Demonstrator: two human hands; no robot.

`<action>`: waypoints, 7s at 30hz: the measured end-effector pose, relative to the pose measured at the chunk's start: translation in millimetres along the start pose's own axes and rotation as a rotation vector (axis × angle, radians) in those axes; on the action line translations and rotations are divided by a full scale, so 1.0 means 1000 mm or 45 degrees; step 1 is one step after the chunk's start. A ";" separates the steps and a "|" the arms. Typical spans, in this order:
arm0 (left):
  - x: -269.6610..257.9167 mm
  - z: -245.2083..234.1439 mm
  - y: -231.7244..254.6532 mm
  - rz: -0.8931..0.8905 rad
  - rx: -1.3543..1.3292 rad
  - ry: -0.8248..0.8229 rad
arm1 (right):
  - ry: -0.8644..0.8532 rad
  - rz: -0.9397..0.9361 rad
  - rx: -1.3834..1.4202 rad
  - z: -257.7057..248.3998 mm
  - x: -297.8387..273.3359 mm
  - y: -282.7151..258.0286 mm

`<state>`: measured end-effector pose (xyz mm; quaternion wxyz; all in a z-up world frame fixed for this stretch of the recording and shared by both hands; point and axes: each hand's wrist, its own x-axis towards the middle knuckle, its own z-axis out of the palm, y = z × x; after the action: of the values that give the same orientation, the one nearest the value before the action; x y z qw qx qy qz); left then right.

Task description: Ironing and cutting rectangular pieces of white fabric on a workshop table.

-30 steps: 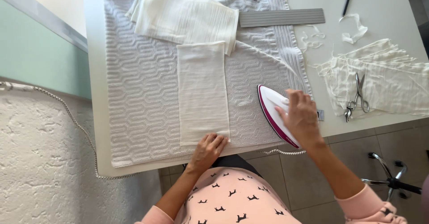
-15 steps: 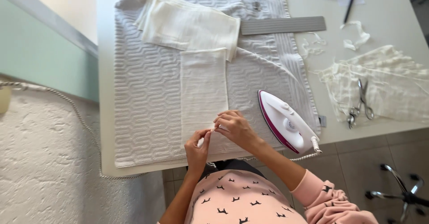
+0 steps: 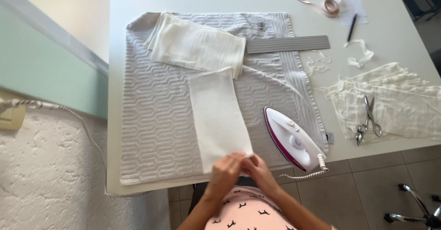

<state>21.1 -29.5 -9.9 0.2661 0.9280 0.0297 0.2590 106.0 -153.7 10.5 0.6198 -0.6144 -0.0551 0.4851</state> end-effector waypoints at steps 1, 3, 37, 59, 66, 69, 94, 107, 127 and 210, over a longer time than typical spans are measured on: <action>0.003 0.002 0.004 0.013 -0.002 0.002 | 0.007 -0.011 0.002 -0.011 0.002 0.021; 0.008 0.006 0.013 0.051 -0.058 -0.238 | 0.284 0.014 0.598 -0.034 0.004 0.063; 0.285 -0.118 -0.405 -0.703 -0.783 0.227 | 0.749 -0.460 -0.885 -0.066 0.323 -0.220; 0.356 0.040 -0.120 0.284 -0.160 -0.221 | 1.858 0.004 -1.700 -0.431 0.091 -0.046; 0.382 0.293 0.044 1.144 -0.321 -0.572 | 1.562 -0.031 -1.285 -0.412 0.050 -0.068; 0.399 0.333 0.057 1.359 -0.176 -0.658 | 1.525 -0.281 -0.412 -0.388 0.001 -0.077; 0.463 0.308 0.251 0.666 -0.792 -0.813 | 1.486 -0.628 0.786 -0.315 -0.131 -0.062; 0.483 0.001 0.228 1.080 -0.468 -0.697 | 1.316 -1.114 -0.703 -0.275 -0.131 -0.278; 0.491 0.036 0.103 -0.005 -1.415 -0.892 | 1.425 -1.176 -0.677 -0.227 -0.083 -0.315; -0.067 -0.151 -0.153 -1.120 -0.532 -0.259 | -0.130 0.127 -0.709 0.170 0.042 0.032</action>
<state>-99.3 160.4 -9.7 0.5319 0.7751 0.3397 0.0308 -1.8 -12.5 2.8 0.3989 -0.7378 -0.1869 0.5115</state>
